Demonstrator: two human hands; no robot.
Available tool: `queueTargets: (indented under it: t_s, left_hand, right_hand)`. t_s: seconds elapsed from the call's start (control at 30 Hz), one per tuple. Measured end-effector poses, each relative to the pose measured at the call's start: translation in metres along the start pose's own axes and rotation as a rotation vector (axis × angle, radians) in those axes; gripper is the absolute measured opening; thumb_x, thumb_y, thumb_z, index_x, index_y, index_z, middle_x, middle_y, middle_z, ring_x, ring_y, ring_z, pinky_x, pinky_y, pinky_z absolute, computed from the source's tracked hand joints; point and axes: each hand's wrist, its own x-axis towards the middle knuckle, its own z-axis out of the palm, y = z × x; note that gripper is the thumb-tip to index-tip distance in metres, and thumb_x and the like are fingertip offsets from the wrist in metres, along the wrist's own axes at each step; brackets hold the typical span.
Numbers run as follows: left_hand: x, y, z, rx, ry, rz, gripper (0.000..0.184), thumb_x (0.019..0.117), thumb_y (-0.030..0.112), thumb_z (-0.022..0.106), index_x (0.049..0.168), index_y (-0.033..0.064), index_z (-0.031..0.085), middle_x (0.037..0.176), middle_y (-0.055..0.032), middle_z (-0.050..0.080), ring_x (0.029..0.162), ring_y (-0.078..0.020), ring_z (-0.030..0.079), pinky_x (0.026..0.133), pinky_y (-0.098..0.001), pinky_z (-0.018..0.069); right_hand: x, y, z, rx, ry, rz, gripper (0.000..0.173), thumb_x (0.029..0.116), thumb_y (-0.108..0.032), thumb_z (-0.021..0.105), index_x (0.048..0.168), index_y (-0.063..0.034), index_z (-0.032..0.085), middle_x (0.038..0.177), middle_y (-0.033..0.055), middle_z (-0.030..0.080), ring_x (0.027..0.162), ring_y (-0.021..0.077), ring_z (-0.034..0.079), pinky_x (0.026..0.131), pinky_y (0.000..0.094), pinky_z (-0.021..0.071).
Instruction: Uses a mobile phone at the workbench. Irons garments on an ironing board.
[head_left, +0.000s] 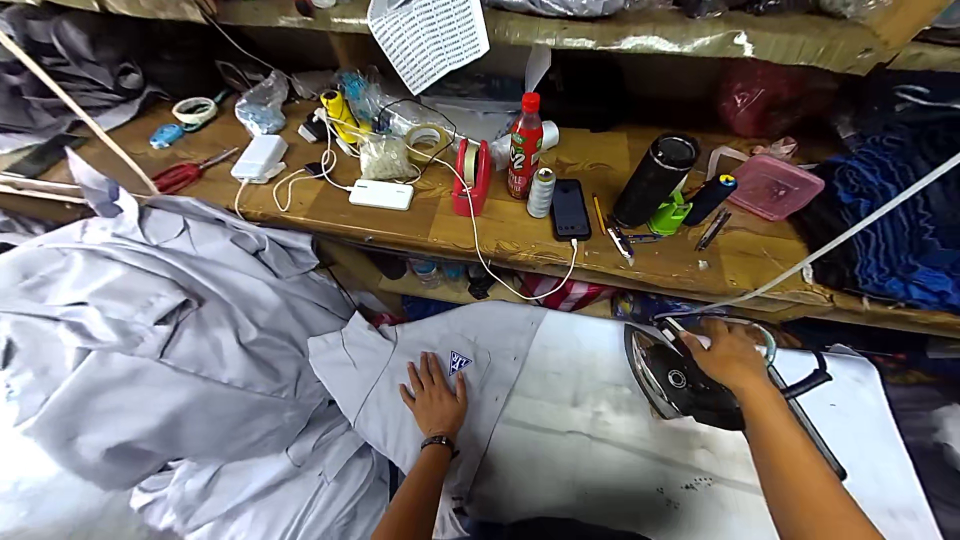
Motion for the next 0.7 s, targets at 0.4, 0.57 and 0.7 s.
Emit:
queueTargets:
  t_s: [0.4,0.57,0.7]
  left_hand:
    - [-0.08,0.023,-0.02,-0.241,-0.327,0.386,0.081,0.1028,0.061,0.031,0.16,0.0037,0.031,0.169,-0.0163,0.025,0.157,-0.0422,0.016,0.12,-0.0721,0.0085]
    - [-0.042,-0.042,-0.056,-0.413,-0.215,0.104,0.068,0.1061,0.048,0.038,0.16,0.0064,0.034,0.169,-0.016,0.025,0.158,-0.0433,0.007,0.119,-0.0746,0.0037]
    - [0.017,-0.104,-0.065,-0.334,-0.102,-0.021,0.071,0.1068,0.049,0.037,0.16,0.0032,0.029,0.17,-0.0211,0.018,0.157,-0.0455,0.006,0.117,-0.0762,0.0071]
  right_hand:
    - [0.02,-0.005,0.029,0.456,-0.214,0.045,0.049,0.1043,-0.047,0.058,0.128,-0.0044,0.057,0.066,0.0026,0.054,0.044,0.0096,0.047,0.044,0.0269,0.0443]
    - [-0.038,-0.059,0.038,0.338,-0.242,-0.105,0.045,0.1007,-0.046,0.064,0.11,-0.0028,0.064,0.063,0.0003,0.049,0.045,0.0082,0.044,0.046,0.0272,0.0431]
    - [-0.093,-0.141,0.05,0.252,-0.286,-0.299,0.048,0.1012,-0.046,0.062,0.107,0.0011,0.064,0.071,0.0104,0.055,0.055,0.0201,0.051,0.057,0.0437,0.0475]
